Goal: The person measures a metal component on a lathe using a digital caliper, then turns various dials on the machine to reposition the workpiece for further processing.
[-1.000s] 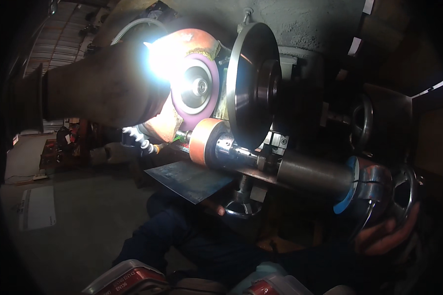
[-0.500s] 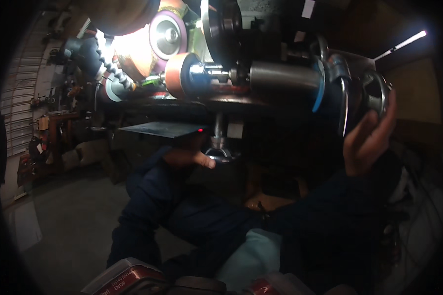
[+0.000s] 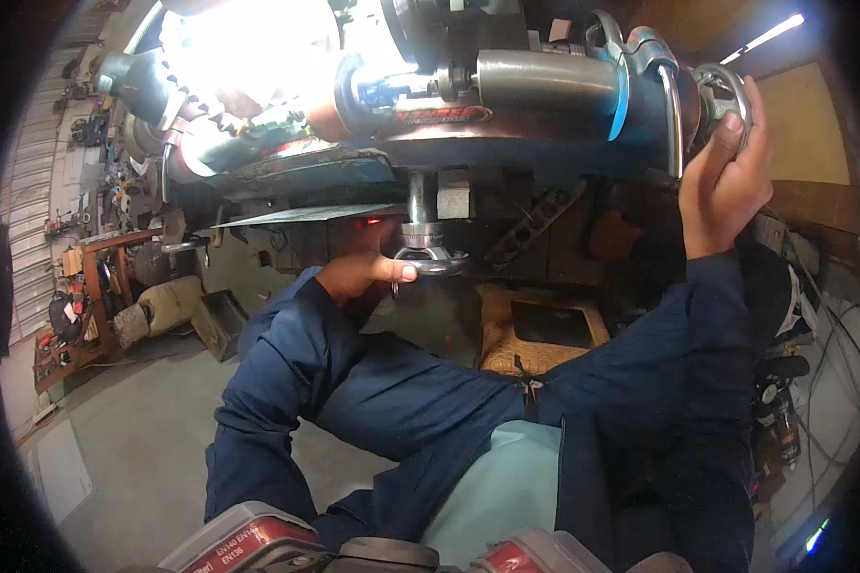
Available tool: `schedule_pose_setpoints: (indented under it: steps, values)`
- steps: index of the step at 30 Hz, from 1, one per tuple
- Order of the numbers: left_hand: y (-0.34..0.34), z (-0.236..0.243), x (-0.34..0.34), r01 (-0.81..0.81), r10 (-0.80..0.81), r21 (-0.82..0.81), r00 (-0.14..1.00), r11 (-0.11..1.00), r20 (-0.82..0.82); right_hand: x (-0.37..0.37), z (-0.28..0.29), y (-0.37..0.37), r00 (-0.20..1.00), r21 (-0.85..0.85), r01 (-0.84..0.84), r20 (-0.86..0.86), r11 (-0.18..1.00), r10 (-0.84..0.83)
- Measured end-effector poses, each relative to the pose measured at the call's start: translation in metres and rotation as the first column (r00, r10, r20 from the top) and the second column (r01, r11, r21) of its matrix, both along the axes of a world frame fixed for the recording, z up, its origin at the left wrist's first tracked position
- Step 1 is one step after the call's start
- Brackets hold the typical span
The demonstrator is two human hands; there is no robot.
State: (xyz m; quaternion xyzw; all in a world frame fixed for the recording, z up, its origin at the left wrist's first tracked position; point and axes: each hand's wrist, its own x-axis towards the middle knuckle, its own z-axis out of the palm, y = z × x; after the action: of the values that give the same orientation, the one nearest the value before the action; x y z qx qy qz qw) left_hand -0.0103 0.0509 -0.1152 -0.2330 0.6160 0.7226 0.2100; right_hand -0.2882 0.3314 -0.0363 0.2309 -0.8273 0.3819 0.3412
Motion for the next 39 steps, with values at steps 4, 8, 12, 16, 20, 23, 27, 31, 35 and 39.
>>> schedule_pose_setpoints:
  steps: [4, 8, 12, 16, 20, 23, 27, 31, 35, 39]
  values:
    - [0.0, -0.001, -0.001, -0.045, 0.045, 0.112, 0.999, 0.993, -0.001, -0.001, -0.01, 0.001, 1.0, -0.017, 0.008, -0.022, 1.0, -0.009]
    - [-0.001, -0.008, 0.002, -0.067, 0.07, 0.051, 0.996, 0.996, -0.049, -0.005, -0.024, 0.003, 0.992, -0.025, 0.046, -0.113, 0.999, -0.048]
    - [0.0, 0.0, 0.001, -0.089, 0.09, 0.064, 0.996, 0.994, -0.014, -0.004, -0.034, 0.006, 0.993, -0.046, 0.003, -0.117, 0.999, -0.008]
    - [-0.003, -0.002, 0.003, -0.092, 0.089, 0.136, 0.996, 0.986, 0.024, -0.006, -0.041, 0.006, 0.97, -0.007, 0.029, -0.24, 1.0, -0.03]
    - [-0.001, -0.001, 0.002, -0.113, 0.114, 0.159, 0.994, 0.981, 0.005, -0.005, -0.032, 0.005, 0.979, 0.012, 0.05, -0.197, 0.999, -0.047]
    - [-0.002, -0.001, 0.001, -0.11, 0.107, 0.21, 0.994, 0.972, 0.03, -0.003, -0.025, 0.002, 0.994, -0.005, 0.031, -0.1, 1.0, -0.031]
    - [-0.001, -0.007, 0.003, -0.126, 0.133, 0.18, 0.991, 0.976, -0.023, -0.007, -0.04, 0.006, 0.994, -0.067, -0.039, -0.104, 0.997, 0.032]
    - [-0.003, -0.017, 0.006, -0.112, 0.133, 0.224, 0.988, 0.968, -0.078, -0.008, -0.045, 0.007, 0.984, -0.069, -0.058, -0.17, 0.996, 0.045]
    - [-0.005, -0.021, 0.01, -0.131, 0.144, 0.189, 0.988, 0.973, -0.06, -0.015, -0.06, 0.015, 0.97, -0.01, -0.051, -0.24, 0.999, 0.047]
    - [-0.005, -0.02, 0.009, -0.128, 0.145, 0.202, 0.987, 0.971, -0.069, -0.02, -0.072, 0.016, 0.92, 0.071, 0.035, -0.393, 0.997, -0.004]
